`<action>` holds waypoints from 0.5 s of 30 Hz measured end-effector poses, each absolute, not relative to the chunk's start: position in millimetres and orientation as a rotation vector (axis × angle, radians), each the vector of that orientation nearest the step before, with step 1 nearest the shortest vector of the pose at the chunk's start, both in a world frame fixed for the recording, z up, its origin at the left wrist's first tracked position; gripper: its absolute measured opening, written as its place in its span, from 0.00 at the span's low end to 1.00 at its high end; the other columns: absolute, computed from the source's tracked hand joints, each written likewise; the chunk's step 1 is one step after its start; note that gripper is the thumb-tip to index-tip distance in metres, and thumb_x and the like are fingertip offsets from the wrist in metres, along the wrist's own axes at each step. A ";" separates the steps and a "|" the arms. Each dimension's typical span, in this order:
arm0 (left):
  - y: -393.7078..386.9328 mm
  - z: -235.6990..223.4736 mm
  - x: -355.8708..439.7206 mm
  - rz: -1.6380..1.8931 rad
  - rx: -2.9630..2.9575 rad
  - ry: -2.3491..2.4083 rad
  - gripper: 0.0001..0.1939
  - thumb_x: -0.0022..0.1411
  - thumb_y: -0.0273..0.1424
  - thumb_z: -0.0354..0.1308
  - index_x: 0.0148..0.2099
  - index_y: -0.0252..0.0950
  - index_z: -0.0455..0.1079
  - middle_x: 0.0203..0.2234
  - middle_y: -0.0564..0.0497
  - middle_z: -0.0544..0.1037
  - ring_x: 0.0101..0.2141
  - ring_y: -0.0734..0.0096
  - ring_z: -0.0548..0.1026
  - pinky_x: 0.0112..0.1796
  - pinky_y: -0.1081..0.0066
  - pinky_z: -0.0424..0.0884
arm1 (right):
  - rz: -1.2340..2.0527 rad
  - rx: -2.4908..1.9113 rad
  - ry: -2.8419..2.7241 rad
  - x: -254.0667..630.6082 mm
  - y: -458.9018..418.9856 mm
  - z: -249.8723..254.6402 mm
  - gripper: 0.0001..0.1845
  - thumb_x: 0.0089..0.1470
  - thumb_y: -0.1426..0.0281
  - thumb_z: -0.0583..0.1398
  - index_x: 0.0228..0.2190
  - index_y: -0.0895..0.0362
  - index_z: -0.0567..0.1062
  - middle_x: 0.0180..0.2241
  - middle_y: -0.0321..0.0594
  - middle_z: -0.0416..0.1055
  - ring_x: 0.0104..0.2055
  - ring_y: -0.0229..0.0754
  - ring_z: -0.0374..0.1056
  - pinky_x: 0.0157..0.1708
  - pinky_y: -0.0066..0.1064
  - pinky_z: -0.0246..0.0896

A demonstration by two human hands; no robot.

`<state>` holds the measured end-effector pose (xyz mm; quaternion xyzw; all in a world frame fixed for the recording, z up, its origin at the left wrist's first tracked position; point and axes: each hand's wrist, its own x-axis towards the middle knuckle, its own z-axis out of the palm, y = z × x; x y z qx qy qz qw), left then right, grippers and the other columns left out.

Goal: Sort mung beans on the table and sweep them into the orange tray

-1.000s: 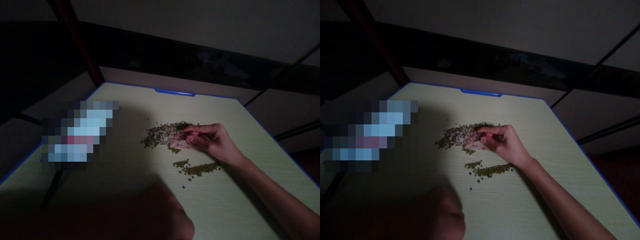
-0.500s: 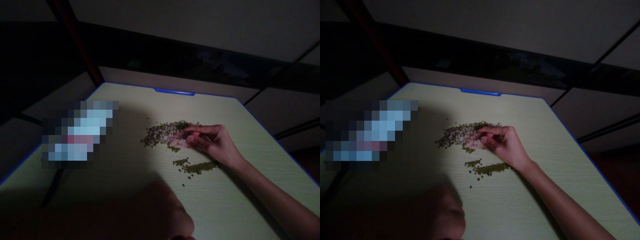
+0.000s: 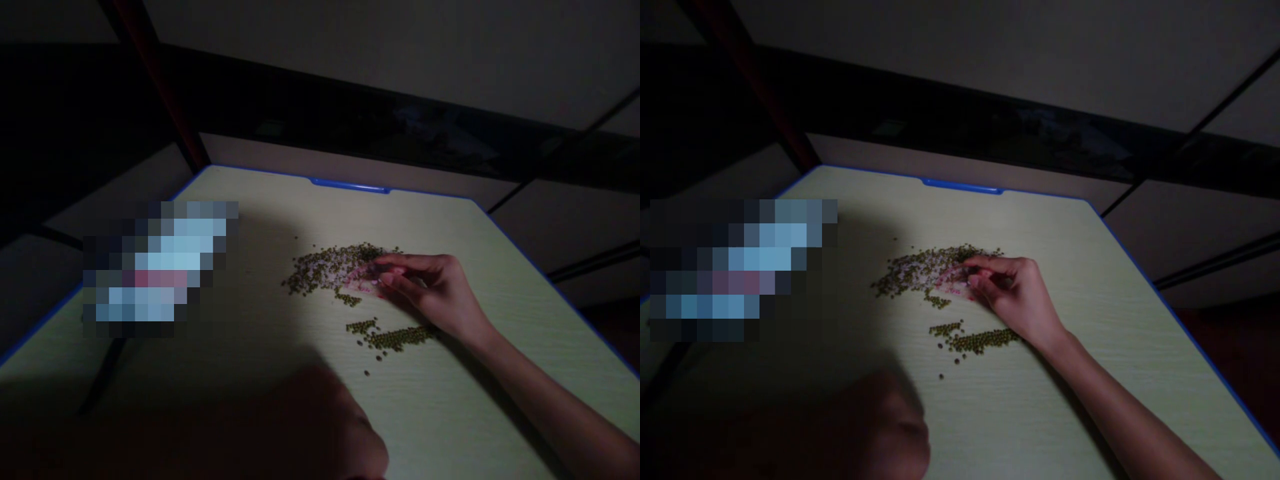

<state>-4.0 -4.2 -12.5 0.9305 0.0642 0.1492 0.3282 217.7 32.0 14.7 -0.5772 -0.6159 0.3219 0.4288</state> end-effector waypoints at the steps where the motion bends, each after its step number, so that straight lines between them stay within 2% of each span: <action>1: -4.2 -12.5 -4.0 0.389 2.435 0.171 0.12 0.66 0.35 0.51 0.48 0.35 0.67 0.43 0.45 0.72 0.37 0.69 0.73 0.37 0.65 0.74 | 0.789 -1.446 -1.539 217.4 31.8 14.8 0.13 0.44 0.71 0.63 0.35 0.58 0.82 0.20 0.38 0.74 0.18 0.34 0.64 0.17 0.27 0.63; 10: -4.8 -10.6 -3.7 0.373 2.427 0.190 0.12 0.66 0.35 0.51 0.49 0.35 0.67 0.45 0.45 0.72 0.39 0.68 0.73 0.39 0.63 0.73 | 0.638 -1.488 -1.606 214.9 29.9 15.8 0.12 0.45 0.71 0.62 0.34 0.58 0.82 0.21 0.39 0.76 0.19 0.36 0.64 0.17 0.27 0.59; 15: -4.8 -10.9 -4.0 0.371 2.430 0.185 0.12 0.66 0.35 0.51 0.48 0.35 0.67 0.42 0.46 0.73 0.37 0.70 0.73 0.37 0.66 0.74 | 0.612 -1.488 -1.627 214.4 28.0 16.9 0.12 0.46 0.71 0.62 0.34 0.58 0.82 0.23 0.39 0.78 0.21 0.38 0.67 0.18 0.28 0.62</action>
